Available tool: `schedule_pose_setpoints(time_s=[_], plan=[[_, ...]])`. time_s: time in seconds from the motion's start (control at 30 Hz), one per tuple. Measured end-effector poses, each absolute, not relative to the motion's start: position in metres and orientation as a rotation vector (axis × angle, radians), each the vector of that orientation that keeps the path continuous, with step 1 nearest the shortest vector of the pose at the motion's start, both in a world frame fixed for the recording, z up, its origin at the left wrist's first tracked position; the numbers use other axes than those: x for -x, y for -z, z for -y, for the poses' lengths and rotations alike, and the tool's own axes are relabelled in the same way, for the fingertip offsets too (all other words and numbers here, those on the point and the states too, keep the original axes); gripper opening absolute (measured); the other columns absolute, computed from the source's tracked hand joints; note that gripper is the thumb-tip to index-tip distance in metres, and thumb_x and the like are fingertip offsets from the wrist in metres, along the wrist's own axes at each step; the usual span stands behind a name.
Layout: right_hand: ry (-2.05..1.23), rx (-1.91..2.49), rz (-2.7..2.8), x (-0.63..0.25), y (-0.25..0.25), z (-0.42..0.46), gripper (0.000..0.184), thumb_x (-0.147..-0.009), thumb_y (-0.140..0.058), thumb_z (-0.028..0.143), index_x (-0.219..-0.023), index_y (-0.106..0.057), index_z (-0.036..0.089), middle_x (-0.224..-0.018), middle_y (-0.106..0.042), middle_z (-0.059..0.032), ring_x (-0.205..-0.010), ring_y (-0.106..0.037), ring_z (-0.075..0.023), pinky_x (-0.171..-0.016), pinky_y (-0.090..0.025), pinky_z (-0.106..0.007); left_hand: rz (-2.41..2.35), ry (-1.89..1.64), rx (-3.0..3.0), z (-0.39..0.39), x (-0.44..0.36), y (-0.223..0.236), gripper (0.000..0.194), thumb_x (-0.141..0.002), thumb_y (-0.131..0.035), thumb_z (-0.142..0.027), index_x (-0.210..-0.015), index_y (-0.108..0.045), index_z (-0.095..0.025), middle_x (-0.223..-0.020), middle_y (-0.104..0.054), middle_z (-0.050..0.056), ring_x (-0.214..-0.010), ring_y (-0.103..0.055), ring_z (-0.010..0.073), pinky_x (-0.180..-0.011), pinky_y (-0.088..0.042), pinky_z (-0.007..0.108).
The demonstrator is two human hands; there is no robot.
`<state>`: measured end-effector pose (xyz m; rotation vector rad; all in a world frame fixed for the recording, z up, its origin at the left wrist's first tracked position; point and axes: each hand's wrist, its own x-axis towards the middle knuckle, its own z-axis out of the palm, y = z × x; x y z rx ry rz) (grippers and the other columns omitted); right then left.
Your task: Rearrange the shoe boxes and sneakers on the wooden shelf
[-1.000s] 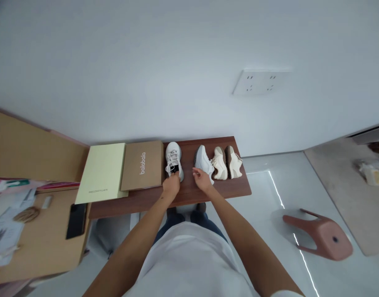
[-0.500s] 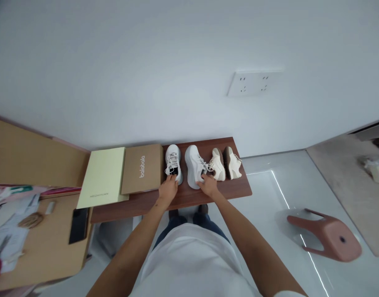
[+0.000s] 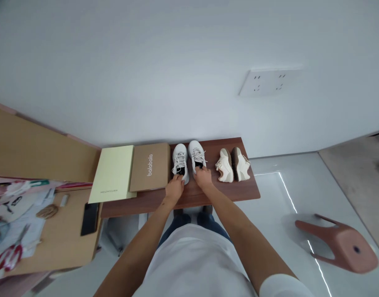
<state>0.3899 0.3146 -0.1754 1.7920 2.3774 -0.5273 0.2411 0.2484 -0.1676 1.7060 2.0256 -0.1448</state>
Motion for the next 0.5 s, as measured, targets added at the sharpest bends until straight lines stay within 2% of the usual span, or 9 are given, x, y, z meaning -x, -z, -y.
schedule_pose_setpoints(time_s=[0.27, 0.4, 0.5], plan=[[0.578, -1.833, -2.35, -0.382, 0.179, -0.307, 0.021, -0.094, -0.061, 0.027, -0.111, -0.065, 0.015, -0.105, -0.072, -0.0189, -0.113, -0.061, -0.0297, -0.09, -0.045, -0.037, -2.021, 0.126, -1.7, -0.249, -0.241, 0.167, 0.037, -0.1, -0.043, -0.028, -0.135, -0.058, -0.023, -0.134, -0.059, 0.013, -0.11, -0.066, 0.0255, -0.093, -0.052, 0.036], [0.67, -1.751, -2.489, -0.397, 0.176, -0.305, 0.024, -0.096, -0.058, 0.028, -0.115, -0.066, 0.016, -0.113, -0.071, -0.0174, -0.116, -0.058, -0.0304, -0.097, -0.043, -0.04, -2.12, 0.049, -1.669, -0.244, -0.247, 0.164, 0.05, -0.099, -0.044, -0.027, -0.149, -0.044, -0.02, -0.144, -0.053, 0.016, -0.114, -0.064, 0.0269, -0.096, -0.051, 0.036], [0.772, -1.74, -2.621, -0.425, 0.178, -0.303, 0.028, -0.097, -0.053, 0.024, -0.12, -0.066, 0.017, -0.12, -0.07, -0.0154, -0.117, -0.058, -0.029, -0.103, -0.04, -0.041, -2.194, -0.11, -1.705, -0.237, -0.265, 0.162, 0.056, -0.098, -0.045, -0.027, -0.152, -0.038, -0.015, -0.148, -0.049, 0.02, -0.126, -0.056, 0.0307, -0.105, -0.045, 0.04]])
